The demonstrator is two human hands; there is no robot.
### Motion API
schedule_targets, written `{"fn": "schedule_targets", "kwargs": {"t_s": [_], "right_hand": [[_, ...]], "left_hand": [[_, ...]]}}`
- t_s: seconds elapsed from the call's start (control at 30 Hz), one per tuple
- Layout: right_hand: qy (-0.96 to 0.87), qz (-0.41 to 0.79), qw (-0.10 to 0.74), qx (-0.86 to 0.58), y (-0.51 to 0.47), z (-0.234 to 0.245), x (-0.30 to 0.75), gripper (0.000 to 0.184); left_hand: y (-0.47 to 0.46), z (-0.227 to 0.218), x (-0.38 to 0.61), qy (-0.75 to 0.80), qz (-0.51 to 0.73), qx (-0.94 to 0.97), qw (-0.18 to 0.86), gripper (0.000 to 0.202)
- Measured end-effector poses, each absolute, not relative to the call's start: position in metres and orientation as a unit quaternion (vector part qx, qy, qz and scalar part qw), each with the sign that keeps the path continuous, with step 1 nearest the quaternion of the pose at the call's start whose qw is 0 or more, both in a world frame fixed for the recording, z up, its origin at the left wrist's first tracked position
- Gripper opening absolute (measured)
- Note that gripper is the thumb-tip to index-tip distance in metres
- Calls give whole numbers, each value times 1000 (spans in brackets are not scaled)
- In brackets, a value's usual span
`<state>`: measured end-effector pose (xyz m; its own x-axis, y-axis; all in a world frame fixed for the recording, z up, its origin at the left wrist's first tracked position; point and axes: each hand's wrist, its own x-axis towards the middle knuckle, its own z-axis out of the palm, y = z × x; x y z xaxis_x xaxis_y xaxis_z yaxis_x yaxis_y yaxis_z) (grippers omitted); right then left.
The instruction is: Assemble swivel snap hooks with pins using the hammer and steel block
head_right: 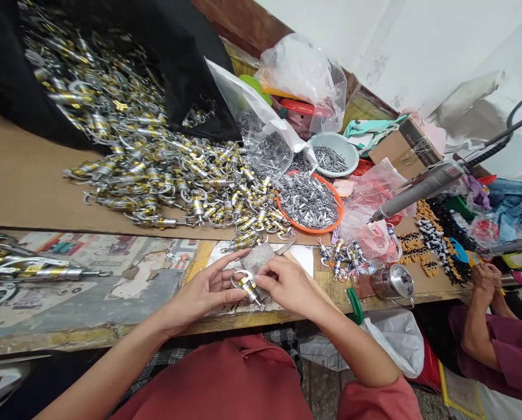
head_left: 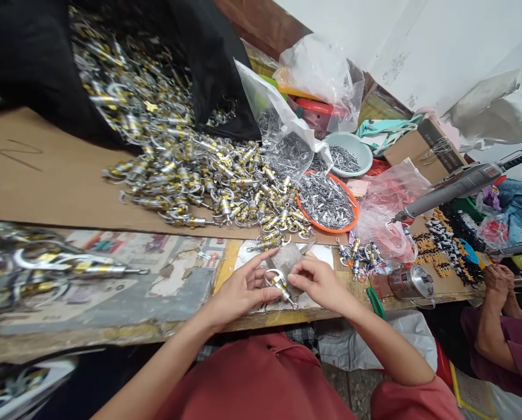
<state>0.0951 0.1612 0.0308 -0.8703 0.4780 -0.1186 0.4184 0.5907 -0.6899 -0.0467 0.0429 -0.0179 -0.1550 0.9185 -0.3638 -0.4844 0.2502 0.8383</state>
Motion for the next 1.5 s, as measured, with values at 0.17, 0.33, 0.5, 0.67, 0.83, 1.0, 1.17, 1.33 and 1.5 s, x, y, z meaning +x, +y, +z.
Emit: {"fn": "schedule_targets", "kwargs": {"t_s": [0.17, 0.33, 0.5, 0.67, 0.83, 1.0, 1.17, 1.33, 1.5], "right_hand": [[-914, 314, 56, -252, 152, 27, 85, 9], [-927, 243, 83, -275, 140, 21, 81, 5], [-913, 249, 102, -306, 133, 13, 82, 18], [-855, 332, 231, -324, 153, 4, 100, 16], [-893, 196, 141, -380, 185, -12, 145, 35], [-892, 195, 70, -401, 186, -23, 168, 26], [-901, 228, 177, -323, 163, 5, 170, 35], [-935, 203, 179, -228, 140, 31, 174, 46], [-956, 143, 134, -220, 136, 29, 173, 48]], "left_hand": [[43, -18, -47, 495, 575, 233, 608, 87], [43, -16, -46, 493, 579, 233, 606, 87], [43, -16, -46, 489, 577, 231, 612, 89], [43, -15, -46, 502, 572, 220, 611, 90], [43, -13, -47, 520, 564, 218, 604, 91], [43, -12, -47, 531, 562, 225, 593, 90], [42, -12, -46, 516, 568, 221, 602, 91], [42, -10, -45, 506, 576, 216, 604, 94], [43, -8, -44, 506, 580, 215, 601, 96]]}}
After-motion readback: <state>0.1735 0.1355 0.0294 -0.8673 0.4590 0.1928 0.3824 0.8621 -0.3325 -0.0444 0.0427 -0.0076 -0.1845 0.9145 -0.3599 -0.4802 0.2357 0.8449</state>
